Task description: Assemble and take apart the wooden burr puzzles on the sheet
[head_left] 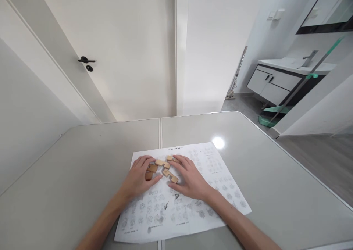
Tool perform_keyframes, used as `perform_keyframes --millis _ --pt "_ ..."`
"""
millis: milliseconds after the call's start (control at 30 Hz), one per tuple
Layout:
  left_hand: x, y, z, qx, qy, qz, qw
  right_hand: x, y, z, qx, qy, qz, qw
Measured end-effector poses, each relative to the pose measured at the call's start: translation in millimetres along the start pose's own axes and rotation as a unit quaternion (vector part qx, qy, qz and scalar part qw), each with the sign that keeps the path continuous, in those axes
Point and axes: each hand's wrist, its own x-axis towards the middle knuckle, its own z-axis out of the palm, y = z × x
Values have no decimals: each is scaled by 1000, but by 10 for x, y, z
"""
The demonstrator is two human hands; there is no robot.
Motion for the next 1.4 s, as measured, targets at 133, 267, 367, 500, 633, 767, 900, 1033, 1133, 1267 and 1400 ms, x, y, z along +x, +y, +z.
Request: perform_keyframes --millis 133,267,367,500,633,767,900,1033,1133,1267,1400 --pt "18 -28 21 5 22 3 1000 -10 21 32 -10 10 -1 1000" --pt "39 -47 14 14 38 -3 999 -17 28 32 -6 17 3 1000" --pt "37 -77 -13 18 45 -8 999 -19 35 39 1 21 9 1000" --pt "33 -158 -39 26 58 -20 998 -24 48 55 4 33 13 999" --pt "34 -183 -48 51 81 -27 995 -23 46 60 11 43 23 999" --pt "30 -62 -17 48 68 13 996 -7 50 72 6 62 29 998" --pt "24 99 79 42 26 60 997 4 89 76 -5 86 34 996" --pt "19 170 155 28 8 60 998 -6 149 63 -5 121 61 991" --pt "12 184 171 18 9 48 999 -10 181 57 26 142 93 985" --pt "-7 240 149 -37 16 2 999 20 166 29 81 177 134 972" --pt "-31 343 110 -129 -4 -56 990 58 78 -63 156 204 166 952"
